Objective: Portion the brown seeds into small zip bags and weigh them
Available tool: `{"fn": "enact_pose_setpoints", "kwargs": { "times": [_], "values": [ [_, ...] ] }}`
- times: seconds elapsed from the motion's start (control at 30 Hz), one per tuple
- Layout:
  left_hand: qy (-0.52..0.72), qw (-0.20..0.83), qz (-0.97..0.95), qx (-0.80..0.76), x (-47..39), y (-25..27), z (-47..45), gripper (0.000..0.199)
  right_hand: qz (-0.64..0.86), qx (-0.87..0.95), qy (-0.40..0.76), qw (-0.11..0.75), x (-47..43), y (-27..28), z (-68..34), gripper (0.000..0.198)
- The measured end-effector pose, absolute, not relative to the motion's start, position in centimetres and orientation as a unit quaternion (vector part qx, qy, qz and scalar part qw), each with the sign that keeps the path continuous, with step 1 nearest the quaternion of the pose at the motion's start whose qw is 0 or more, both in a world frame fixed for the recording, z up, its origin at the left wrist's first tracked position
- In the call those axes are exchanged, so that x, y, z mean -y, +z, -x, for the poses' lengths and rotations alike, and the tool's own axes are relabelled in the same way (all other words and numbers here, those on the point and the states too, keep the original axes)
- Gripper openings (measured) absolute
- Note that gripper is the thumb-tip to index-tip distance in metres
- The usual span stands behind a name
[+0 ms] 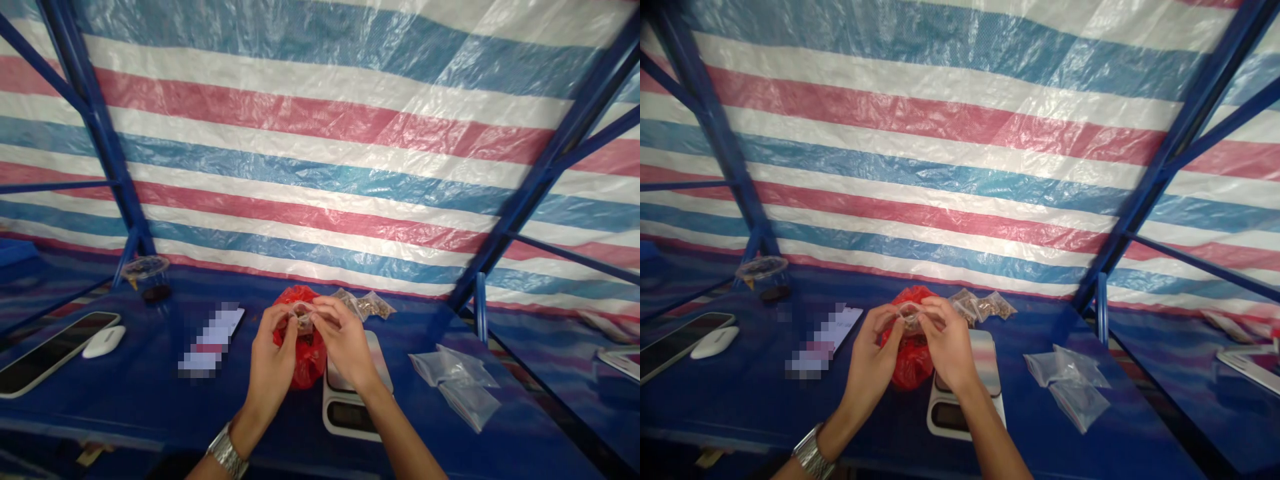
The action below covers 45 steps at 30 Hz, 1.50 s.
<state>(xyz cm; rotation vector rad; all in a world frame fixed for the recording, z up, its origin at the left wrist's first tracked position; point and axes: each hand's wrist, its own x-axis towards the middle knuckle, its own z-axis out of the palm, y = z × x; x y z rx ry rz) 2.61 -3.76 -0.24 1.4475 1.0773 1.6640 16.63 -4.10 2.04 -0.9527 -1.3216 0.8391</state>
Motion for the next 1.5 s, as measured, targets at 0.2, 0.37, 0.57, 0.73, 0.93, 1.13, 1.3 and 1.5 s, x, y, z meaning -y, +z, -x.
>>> {"fn": "enact_pose_setpoints", "kwargs": {
  "times": [0.2, 0.37, 0.57, 0.73, 0.93, 1.13, 1.3, 1.5],
  "values": [
    [0.657, 0.391, -0.528, -0.369, 3.9, 1.6, -3.7, 0.022, 0.426, 0.556, 0.334, 0.631, 5.0, 4.1, -18.5, 0.028],
    [0.59, 0.424, -0.586, -0.357, 5.2, 1.4, -5.7, 0.027, 0.48, 0.531, 0.337, 0.612, 6.8, 3.1, -22.9, 0.033],
    [0.45, 0.212, -0.768, -0.403, 6.4, 0.0, -6.2, 0.018, 0.644, 0.537, 0.249, 0.484, 7.2, -1.4, -27.8, 0.024],
    [0.404, 0.135, -0.81, -0.403, 6.6, 0.0, -6.0, 0.022, 0.672, 0.618, 0.039, 0.406, 6.8, -1.5, -29.4, 0.024],
    [0.326, 0.098, -0.854, -0.393, 5.5, -0.6, -4.3, 0.023, 0.681, 0.569, 0.004, 0.461, 7.2, -0.7, -31.0, 0.028],
    [0.292, 0.106, -0.864, -0.396, 3.9, -1.3, -0.7, 0.03, 0.692, 0.543, 0.021, 0.476, 8.2, -0.8, -31.7, 0.032],
    [0.405, 0.048, -0.814, -0.413, 4.6, 0.6, -0.1, 0.022, 0.708, 0.514, 0.027, 0.484, 8.9, -0.4, -31.8, 0.037],
    [0.523, 0.012, -0.751, -0.402, 6.0, 2.2, -0.5, 0.014, 0.721, 0.534, 0.048, 0.439, 8.9, 0.3, -30.9, 0.04]
  ]
}}
